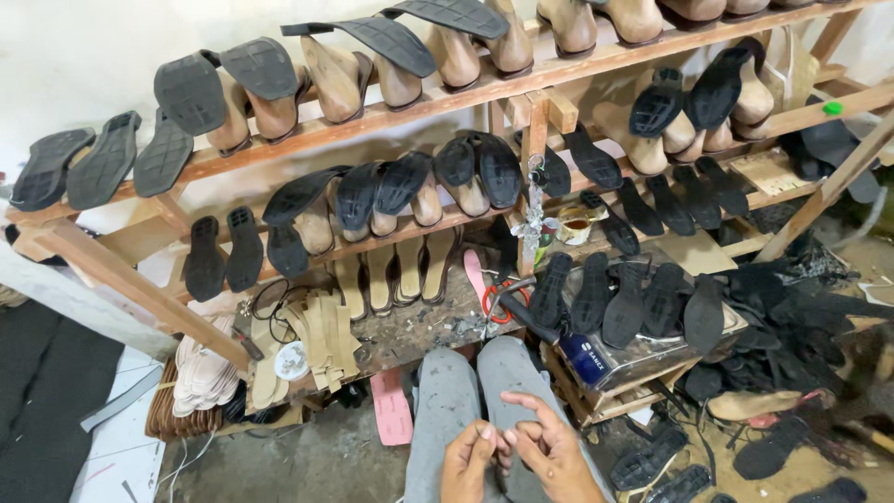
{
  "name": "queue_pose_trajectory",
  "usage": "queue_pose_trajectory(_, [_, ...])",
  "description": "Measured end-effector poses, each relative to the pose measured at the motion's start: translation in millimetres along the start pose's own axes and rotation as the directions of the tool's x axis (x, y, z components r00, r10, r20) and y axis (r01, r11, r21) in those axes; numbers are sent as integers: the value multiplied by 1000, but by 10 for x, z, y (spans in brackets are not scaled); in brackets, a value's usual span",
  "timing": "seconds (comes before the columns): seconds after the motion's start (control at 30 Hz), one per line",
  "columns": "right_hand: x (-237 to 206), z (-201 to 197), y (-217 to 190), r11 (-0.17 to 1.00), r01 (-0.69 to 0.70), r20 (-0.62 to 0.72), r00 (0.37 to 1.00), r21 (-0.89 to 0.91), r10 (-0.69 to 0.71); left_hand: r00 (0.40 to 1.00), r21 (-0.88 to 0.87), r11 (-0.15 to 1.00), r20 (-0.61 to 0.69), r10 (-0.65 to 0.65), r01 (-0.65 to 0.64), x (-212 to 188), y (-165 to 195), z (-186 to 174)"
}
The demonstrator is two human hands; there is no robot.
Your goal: The person sits on the floor of a shoe workshop and sorts rubber shoe soles. They pick soles from a wooden rack, pair and stack matching soles on their lap, and place stacked pairs back onto the rack, also handling a bundle of tan insoles.
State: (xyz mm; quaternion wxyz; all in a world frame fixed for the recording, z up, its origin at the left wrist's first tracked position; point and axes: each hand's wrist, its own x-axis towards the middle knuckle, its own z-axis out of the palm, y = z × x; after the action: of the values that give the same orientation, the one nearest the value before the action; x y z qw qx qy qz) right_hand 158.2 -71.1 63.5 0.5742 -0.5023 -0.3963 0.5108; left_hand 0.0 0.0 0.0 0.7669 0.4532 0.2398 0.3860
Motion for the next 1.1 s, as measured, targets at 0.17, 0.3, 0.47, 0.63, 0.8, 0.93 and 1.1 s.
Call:
queue_pose_trajectory(0.17, [583,24,-672,980,178,15,983,82,-180,988,-55,987,-22,153,-154,657,322,200])
queue_pose_trajectory(0.3, [917,-58,-818,993,94,-13,996,71,-93,983,-50,982,-42,179,-181,1024,558,316])
queue_pose_trajectory(0.47, [1308,-12,-785,983,166,-146,977,73,-154,959,-37,959,-48,279,-281,1379,873,359])
queue_pose_trajectory(0.63, [1629,-43,-855,971,197,-97,978,136,-184,930,56,932,-65,362,-359,1687,1142,379])
queue_pose_trajectory(0.8, [1942,45,-963,970,223,-183,962,95,-203,936,85,935,-40,349,-344,1938,1262,394])
queue_pose_trajectory(0.93, [2180,52,-972,965,214,-108,974,150,-199,918,138,913,-48,394,-385,2113,1380,355])
queue_pose_trajectory(1.1, [2416,39,-839,959,201,-240,959,198,-151,887,209,868,-4,462,-451,2240,1472,297])
